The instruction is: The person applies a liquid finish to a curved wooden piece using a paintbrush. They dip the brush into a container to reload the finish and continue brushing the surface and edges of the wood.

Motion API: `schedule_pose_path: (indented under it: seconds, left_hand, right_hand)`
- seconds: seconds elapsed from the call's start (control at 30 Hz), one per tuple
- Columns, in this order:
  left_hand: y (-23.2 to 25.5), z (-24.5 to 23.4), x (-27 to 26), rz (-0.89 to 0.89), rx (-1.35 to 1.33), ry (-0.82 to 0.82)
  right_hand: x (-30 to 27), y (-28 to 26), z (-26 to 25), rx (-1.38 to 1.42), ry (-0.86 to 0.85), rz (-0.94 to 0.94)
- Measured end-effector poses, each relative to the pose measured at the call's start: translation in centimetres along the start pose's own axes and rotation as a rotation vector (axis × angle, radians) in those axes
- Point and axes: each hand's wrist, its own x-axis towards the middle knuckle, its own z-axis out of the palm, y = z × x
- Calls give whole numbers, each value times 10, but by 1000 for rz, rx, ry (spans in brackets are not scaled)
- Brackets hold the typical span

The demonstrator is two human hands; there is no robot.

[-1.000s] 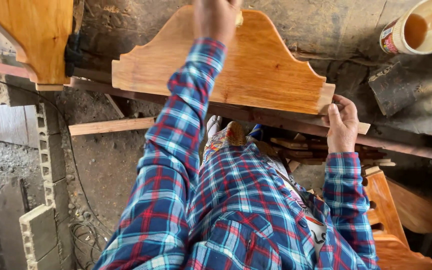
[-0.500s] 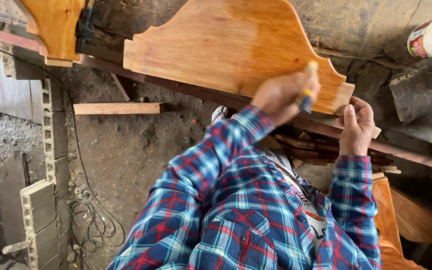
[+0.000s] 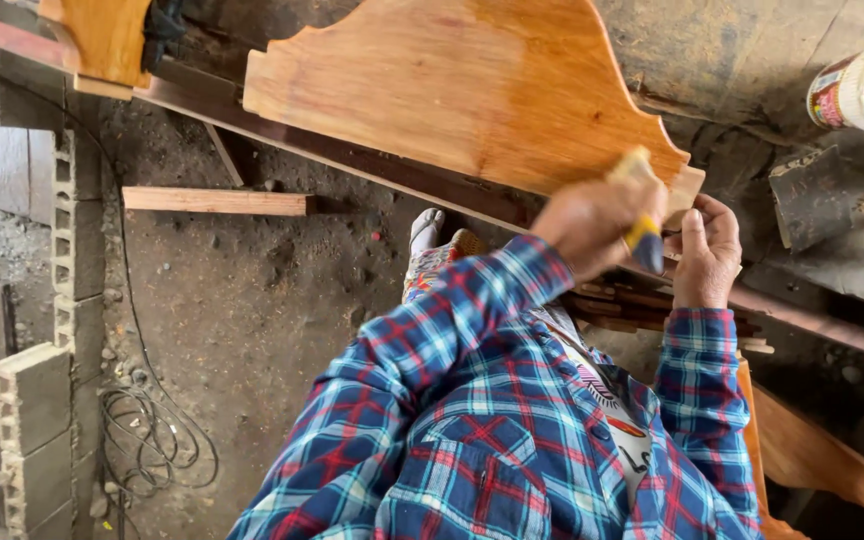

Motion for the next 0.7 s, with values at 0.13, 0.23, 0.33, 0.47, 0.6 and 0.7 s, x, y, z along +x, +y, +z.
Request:
schedule_pose_path:
  seconds: [0.13,0.23,0.33,0.47,0.6,0.7]
  left_hand:
    - [15,-4,-7,-385,-483,-293]
    - [0,-41,-21,-758,-1405,22]
    - [-73,-71,-70,-604,-1355,409]
    - [-56,-161,-63,-204,606,355]
    - [-52,-111,-59,-609,-1134,598]
    - [-19,-57,-51,-789,-1232,548]
  right_hand:
    - [2,6,-1,76,-7,24]
    - [2,9,-2,72,-17,1]
    - [4,12,-1,96,-18,-16]
    - [4,17,-1,90,-4,-48]
    - [5,13,-1,97,-13,-59]
    - [0,4,-3,34,-31,-38]
